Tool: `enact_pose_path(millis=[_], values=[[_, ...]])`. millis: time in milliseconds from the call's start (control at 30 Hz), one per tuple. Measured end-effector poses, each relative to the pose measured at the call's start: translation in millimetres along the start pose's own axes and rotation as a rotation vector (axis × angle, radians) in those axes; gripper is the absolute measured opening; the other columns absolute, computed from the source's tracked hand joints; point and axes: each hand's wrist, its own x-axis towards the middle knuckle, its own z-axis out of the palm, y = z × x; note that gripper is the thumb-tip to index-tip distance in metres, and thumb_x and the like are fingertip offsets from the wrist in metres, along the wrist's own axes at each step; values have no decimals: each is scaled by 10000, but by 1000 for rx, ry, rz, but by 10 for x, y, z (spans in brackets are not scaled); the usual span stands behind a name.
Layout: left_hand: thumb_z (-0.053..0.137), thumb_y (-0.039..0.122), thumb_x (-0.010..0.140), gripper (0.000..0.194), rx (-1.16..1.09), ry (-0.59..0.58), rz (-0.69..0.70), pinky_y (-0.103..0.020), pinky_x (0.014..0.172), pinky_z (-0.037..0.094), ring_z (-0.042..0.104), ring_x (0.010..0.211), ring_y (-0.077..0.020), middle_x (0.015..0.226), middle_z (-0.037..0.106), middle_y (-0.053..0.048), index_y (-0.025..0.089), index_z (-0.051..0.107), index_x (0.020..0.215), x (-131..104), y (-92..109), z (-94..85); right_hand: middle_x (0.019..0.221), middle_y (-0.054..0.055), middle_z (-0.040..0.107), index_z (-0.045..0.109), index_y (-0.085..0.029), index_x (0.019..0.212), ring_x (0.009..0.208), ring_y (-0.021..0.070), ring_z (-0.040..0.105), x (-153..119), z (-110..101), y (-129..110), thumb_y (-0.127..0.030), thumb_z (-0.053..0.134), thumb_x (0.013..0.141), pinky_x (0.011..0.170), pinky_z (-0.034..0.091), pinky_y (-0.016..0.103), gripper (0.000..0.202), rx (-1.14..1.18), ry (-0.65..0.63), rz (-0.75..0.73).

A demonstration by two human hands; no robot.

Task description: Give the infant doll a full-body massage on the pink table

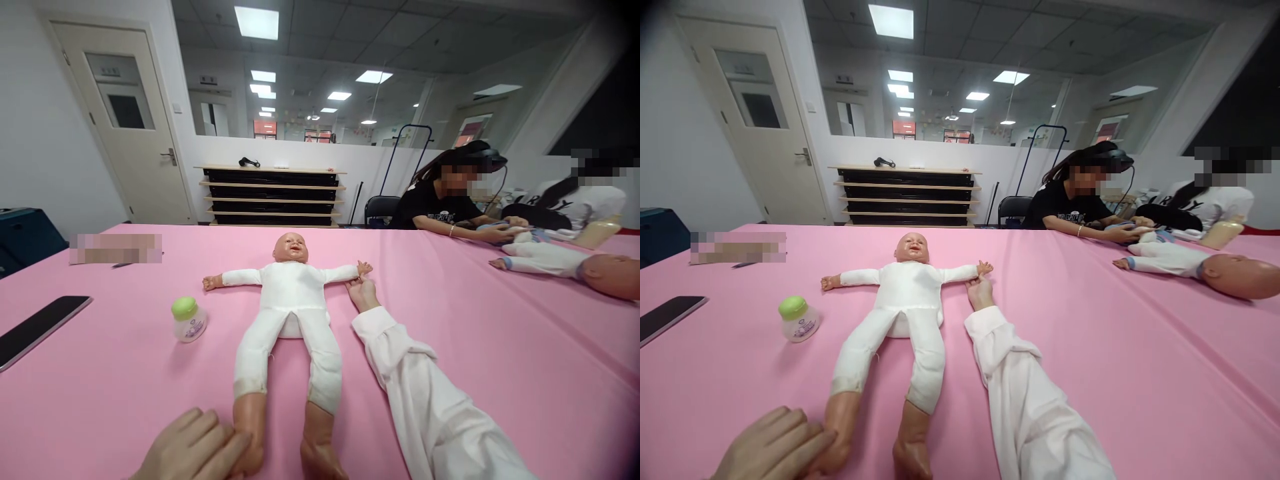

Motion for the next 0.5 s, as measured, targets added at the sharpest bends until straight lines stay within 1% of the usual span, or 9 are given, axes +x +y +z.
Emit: enact_pose_path(millis=[67,133,167,233,300,333,400,433,500], values=[[446,196,876,150,-5,-48,14,-228,445,369,478,470,-108,532,534,2,141,585,860,-39,103,84,937,-2,620,523,-245,966,741,75,602,-28,5,0,-131,232,862,748,506,257,330,21,33,28],[428,213,886,173,-29,-63,4,-230,445,382,492,483,-112,540,547,-5,149,587,863,-30,141,114,992,6,618,526,-247,995,775,73,608,-51,21,-1,-152,247,864,769,502,254,323,23,49,39],[427,216,885,169,-43,-51,-15,-232,450,390,499,494,-116,550,557,-10,152,583,876,-6,138,98,1021,10,615,525,-249,1018,795,77,611,-61,33,-4,-167,266,863,781,500,262,313,21,53,32],[431,200,880,151,-73,-12,-78,-233,467,404,506,517,-117,587,580,-18,155,568,924,72,98,11,1087,11,601,516,-258,1067,848,85,611,-89,74,-10,-200,329,854,814,489,280,289,14,66,-5],[449,182,873,149,-91,27,-162,-227,482,409,500,529,-112,607,575,-10,160,549,981,183,26,-106,1158,20,576,502,-251,1112,925,102,599,-161,152,-5,-244,414,832,853,471,299,294,-42,30,-138],[463,180,869,160,-91,46,-204,-224,494,411,498,538,-109,615,569,-3,165,541,1008,246,-20,-156,1185,32,563,501,-237,1127,969,117,586,-222,207,7,-269,458,815,873,459,308,317,-99,-19,-240],[499,195,860,189,-64,79,-261,-224,526,415,498,557,-106,635,561,7,178,535,1045,376,-130,-206,1216,65,548,511,-200,1148,1050,151,550,-393,336,58,-310,524,782,915,432,329,382,-250,-175,-471],[507,200,858,197,-47,93,-285,-229,546,420,500,568,-108,648,563,7,180,537,1052,439,-194,-199,1226,74,543,518,-191,1160,1084,164,529,-492,402,97,-325,540,776,937,415,338,408,-332,-273,-567],[501,223,865,199,-26,105,-334,-241,573,424,509,595,-117,680,576,0,183,545,1055,551,-333,-118,1223,62,550,526,-214,1188,1110,172,510,-684,514,191,-323,540,791,964,392,351,412,-494,-459,-677]])
